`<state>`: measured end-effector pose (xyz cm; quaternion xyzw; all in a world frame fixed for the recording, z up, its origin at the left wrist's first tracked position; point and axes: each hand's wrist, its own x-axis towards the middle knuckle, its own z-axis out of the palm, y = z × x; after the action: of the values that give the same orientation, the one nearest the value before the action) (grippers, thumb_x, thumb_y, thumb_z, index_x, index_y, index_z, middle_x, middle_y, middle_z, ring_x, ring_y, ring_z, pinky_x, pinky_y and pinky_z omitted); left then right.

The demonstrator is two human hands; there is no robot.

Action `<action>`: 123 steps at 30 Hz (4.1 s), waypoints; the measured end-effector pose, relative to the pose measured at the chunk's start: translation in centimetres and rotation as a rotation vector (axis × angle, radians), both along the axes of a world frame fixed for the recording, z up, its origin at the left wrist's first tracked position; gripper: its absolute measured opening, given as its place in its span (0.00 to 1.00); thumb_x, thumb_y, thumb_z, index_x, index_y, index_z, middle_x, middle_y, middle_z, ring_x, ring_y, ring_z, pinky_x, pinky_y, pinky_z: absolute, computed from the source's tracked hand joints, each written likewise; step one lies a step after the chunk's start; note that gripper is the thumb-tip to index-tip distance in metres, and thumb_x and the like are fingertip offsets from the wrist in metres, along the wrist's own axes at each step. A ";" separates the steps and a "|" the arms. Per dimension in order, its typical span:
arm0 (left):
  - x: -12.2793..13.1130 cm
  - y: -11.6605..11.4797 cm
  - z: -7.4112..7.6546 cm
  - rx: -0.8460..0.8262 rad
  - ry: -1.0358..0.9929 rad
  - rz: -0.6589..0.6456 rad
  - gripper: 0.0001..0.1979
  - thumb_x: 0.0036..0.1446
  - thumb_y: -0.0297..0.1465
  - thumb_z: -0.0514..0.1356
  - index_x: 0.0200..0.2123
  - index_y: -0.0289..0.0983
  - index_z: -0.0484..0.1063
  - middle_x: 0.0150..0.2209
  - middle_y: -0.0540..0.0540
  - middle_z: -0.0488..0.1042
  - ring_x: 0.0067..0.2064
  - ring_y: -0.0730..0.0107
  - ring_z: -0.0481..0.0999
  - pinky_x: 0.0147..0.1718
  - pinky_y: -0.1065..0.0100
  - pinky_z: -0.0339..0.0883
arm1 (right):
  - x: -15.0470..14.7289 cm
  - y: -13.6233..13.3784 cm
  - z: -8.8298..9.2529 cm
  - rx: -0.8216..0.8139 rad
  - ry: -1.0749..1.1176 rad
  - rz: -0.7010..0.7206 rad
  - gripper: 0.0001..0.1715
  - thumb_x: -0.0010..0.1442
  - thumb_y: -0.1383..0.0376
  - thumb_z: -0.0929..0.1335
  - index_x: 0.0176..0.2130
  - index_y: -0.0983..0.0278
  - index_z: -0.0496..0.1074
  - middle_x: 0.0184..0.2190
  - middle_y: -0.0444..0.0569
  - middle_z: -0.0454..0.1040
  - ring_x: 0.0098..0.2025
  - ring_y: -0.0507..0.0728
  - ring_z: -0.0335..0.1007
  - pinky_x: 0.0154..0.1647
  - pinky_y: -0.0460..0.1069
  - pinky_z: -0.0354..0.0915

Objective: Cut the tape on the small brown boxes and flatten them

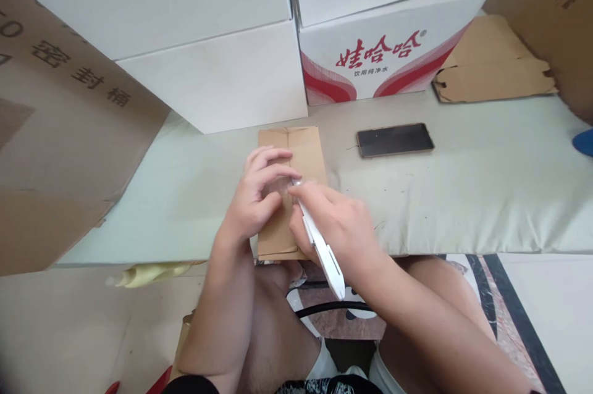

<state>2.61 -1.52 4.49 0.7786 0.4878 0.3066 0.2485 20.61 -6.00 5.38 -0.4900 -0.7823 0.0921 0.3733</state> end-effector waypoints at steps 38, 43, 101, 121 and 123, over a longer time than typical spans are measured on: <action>0.3 -0.1 -1.0 0.070 -0.120 0.086 0.20 0.54 0.24 0.55 0.37 0.44 0.87 0.54 0.47 0.81 0.66 0.54 0.68 0.70 0.46 0.61 | 0.1 -0.3 0.7 -0.097 0.024 0.090 0.16 0.60 0.69 0.63 0.37 0.63 0.80 0.29 0.49 0.83 0.26 0.54 0.77 0.26 0.47 0.68; -0.4 0.1 -1.0 0.065 -0.116 0.028 0.21 0.53 0.25 0.53 0.43 0.42 0.84 0.58 0.46 0.78 0.69 0.55 0.65 0.72 0.47 0.59 | 0.6 -0.2 0.7 -0.115 0.180 0.117 0.17 0.60 0.67 0.63 0.39 0.61 0.81 0.32 0.49 0.85 0.29 0.57 0.81 0.29 0.49 0.73; -2.9 -0.3 0.1 -0.166 -0.816 0.004 0.10 0.39 0.30 0.62 0.27 0.40 0.63 0.62 0.42 0.68 0.71 0.35 0.58 0.59 0.44 0.64 | 5.8 6.2 -6.4 -0.160 0.045 -0.111 0.17 0.62 0.69 0.65 0.48 0.59 0.78 0.36 0.49 0.79 0.33 0.56 0.73 0.36 0.53 0.69; -1.2 -0.2 -0.8 -0.403 -1.008 -0.157 0.15 0.41 0.32 0.61 0.19 0.37 0.54 0.59 0.45 0.71 0.51 0.46 0.76 0.44 0.45 0.74 | 7.2 5.4 -4.5 -0.416 0.471 0.328 0.33 0.58 0.32 0.68 0.46 0.54 0.75 0.55 0.54 0.74 0.62 0.68 0.69 0.65 0.65 0.64; -1.0 -0.1 -0.9 -0.420 -0.998 -0.165 0.15 0.40 0.33 0.60 0.18 0.37 0.54 0.58 0.44 0.71 0.51 0.44 0.77 0.43 0.45 0.75 | 7.0 5.3 -4.2 -0.410 0.497 0.337 0.31 0.58 0.33 0.68 0.40 0.56 0.73 0.57 0.54 0.73 0.65 0.69 0.67 0.66 0.66 0.63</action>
<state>1.63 -1.62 3.62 0.5079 0.2988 0.5144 0.6231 27.57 -0.71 1.20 -0.3812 -0.7027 0.4236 0.4259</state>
